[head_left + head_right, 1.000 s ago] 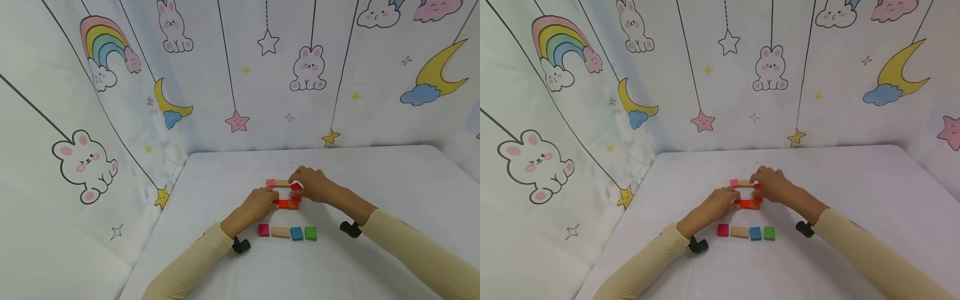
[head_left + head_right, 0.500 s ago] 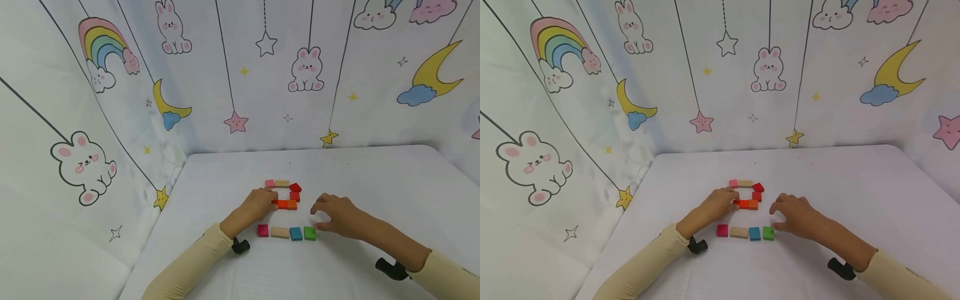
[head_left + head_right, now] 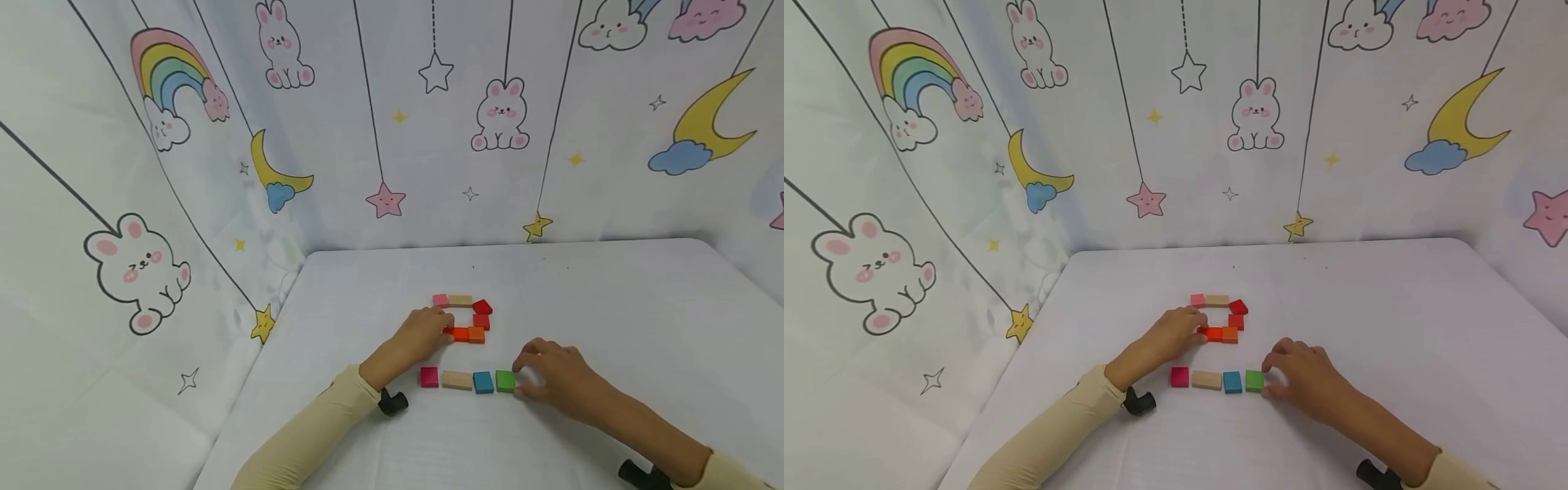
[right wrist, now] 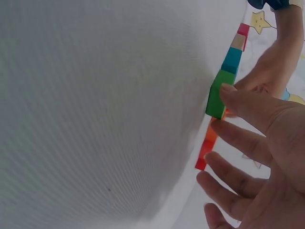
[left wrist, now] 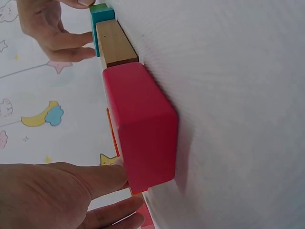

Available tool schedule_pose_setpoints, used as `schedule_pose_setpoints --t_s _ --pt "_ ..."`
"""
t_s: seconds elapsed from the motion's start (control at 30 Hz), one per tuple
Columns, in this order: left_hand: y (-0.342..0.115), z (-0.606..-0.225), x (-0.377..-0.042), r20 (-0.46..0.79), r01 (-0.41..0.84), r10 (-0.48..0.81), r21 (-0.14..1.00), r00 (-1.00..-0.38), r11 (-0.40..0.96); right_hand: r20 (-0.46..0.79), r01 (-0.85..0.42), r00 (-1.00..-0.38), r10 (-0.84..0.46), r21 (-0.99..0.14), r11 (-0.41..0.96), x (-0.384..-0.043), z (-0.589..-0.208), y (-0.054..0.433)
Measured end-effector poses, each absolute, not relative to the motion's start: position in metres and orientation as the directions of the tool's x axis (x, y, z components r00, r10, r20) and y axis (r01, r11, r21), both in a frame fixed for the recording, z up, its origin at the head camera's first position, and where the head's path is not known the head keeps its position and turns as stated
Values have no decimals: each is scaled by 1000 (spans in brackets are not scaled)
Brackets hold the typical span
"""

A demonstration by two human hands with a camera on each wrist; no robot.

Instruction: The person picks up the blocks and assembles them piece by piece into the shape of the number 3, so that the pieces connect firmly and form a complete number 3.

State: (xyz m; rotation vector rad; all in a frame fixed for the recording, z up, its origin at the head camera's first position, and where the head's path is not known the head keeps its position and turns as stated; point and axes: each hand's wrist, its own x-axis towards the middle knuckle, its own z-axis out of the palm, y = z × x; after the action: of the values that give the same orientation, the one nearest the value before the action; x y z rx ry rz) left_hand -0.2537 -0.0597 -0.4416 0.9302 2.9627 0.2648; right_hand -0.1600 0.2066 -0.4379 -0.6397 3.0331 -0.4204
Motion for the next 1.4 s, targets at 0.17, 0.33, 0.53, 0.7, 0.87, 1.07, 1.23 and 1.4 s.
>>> schedule_pose_setpoints --t_s 0.17,0.33,0.53,0.7,0.87,1.07,1.23,1.4 --pt "-59 -442 -254 21 561 566 168 -824 811 53 -400 -915 -400 -250 882 -161 -441 204" --pt "-59 -442 -254 9 548 555 168 -832 819 59 -387 -921 -385 -247 888 -161 -440 200" --pt "-59 -442 -254 14 548 554 171 -832 819 62 -383 -923 -380 -247 890 -167 -440 198" --pt "-59 -442 -253 23 556 560 170 -828 814 98 -393 -920 -380 -234 889 -176 -442 196" --pt "-59 -442 -253 19 556 562 168 -827 814 121 -383 -924 -363 -241 892 -184 -442 189" --pt "-59 -442 -254 18 559 564 163 -826 813 132 -381 -924 -358 -253 889 -193 -442 183" --pt "-58 -442 -254 22 562 566 157 -824 812 145 -382 -923 -356 -252 889 -198 -444 181" --pt "-58 -441 -254 17 560 565 154 -825 814 149 -383 -923 -356 -256 887 -200 -446 181"
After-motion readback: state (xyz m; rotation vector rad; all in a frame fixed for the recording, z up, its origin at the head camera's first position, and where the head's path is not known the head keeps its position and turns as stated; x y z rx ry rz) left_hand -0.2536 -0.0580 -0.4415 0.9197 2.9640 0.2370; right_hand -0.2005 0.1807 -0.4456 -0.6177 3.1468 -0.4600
